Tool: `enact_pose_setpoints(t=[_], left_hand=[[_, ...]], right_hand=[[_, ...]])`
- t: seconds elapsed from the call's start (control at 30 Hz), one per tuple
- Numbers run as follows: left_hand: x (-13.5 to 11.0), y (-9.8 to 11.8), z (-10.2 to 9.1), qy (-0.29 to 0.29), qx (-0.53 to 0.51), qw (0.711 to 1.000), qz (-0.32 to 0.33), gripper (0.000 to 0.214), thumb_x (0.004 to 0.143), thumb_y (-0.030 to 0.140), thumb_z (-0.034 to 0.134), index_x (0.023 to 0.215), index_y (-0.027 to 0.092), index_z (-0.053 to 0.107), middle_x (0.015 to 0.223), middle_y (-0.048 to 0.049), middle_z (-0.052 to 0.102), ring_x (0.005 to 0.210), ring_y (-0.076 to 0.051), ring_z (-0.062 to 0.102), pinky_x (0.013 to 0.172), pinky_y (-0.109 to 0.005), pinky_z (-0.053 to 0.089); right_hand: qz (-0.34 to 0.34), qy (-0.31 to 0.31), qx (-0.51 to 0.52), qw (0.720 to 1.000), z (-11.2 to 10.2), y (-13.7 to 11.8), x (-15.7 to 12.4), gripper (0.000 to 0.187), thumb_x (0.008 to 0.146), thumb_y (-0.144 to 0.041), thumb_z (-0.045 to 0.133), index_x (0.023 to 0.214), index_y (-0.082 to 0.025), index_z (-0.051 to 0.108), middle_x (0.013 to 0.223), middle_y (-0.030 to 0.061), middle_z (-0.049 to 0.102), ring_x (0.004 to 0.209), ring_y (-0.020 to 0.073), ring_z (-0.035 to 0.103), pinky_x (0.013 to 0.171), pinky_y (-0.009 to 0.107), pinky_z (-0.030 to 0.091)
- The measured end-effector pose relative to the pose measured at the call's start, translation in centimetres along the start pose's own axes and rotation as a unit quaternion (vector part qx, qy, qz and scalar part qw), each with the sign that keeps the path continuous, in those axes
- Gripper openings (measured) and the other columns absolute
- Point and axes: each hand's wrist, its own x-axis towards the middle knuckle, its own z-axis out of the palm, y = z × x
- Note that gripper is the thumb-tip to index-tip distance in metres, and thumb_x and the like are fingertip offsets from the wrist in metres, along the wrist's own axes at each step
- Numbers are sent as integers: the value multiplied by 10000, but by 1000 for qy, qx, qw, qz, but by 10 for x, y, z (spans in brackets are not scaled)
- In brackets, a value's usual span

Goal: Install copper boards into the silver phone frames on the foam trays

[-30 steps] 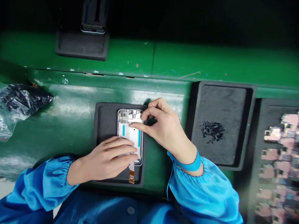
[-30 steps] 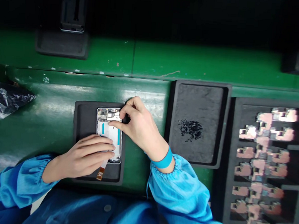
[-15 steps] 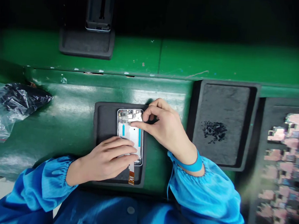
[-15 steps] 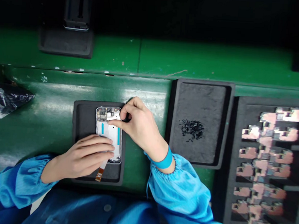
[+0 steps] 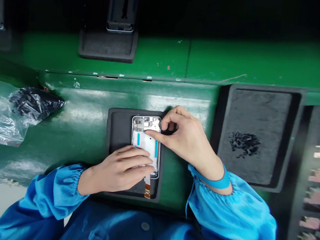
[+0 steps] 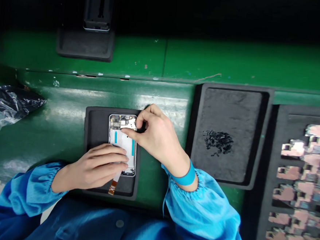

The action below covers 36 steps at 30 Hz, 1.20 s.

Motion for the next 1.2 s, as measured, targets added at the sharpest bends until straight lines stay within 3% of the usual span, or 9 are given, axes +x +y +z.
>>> enact_pose_setpoints(t=[0.37,0.57,0.7,1.2], left_hand=[[0,1,-1,-6,12,1000,-12,204,1029,104,544,1129,130,720,1126,-54,802,1178,-205,713,1091,-349,553],[-2,-1,1,-2,6,1000,-8,173,1011,105,591,1131,117,715,1125,-66,796,1173,-221,708,1089,-365,549],[-3,-1,1,-6,3,1000,-10,182,1006,93,590,1136,115,717,1125,-75,791,1189,-223,699,1100,-363,541],[-2,-1,1,-16,-12,1000,-21,190,1012,87,577,1143,108,715,1114,-75,788,1196,-226,691,1121,-363,517]], right_hand=[[-47,10,-13,999,0,5,-2,380,763,-390,915,709,-204,588,818,1,556,626,126,524,597,316,481],[-138,45,-29,989,2,1,-7,252,856,-353,844,1010,-192,726,911,37,568,771,168,575,661,329,508],[-190,30,-40,980,5,-3,-7,160,925,-299,763,1046,-196,779,844,33,538,745,164,545,629,322,493],[-176,-3,-29,984,4,0,-5,163,949,-288,735,1043,-181,814,850,62,619,796,200,590,700,371,512]])
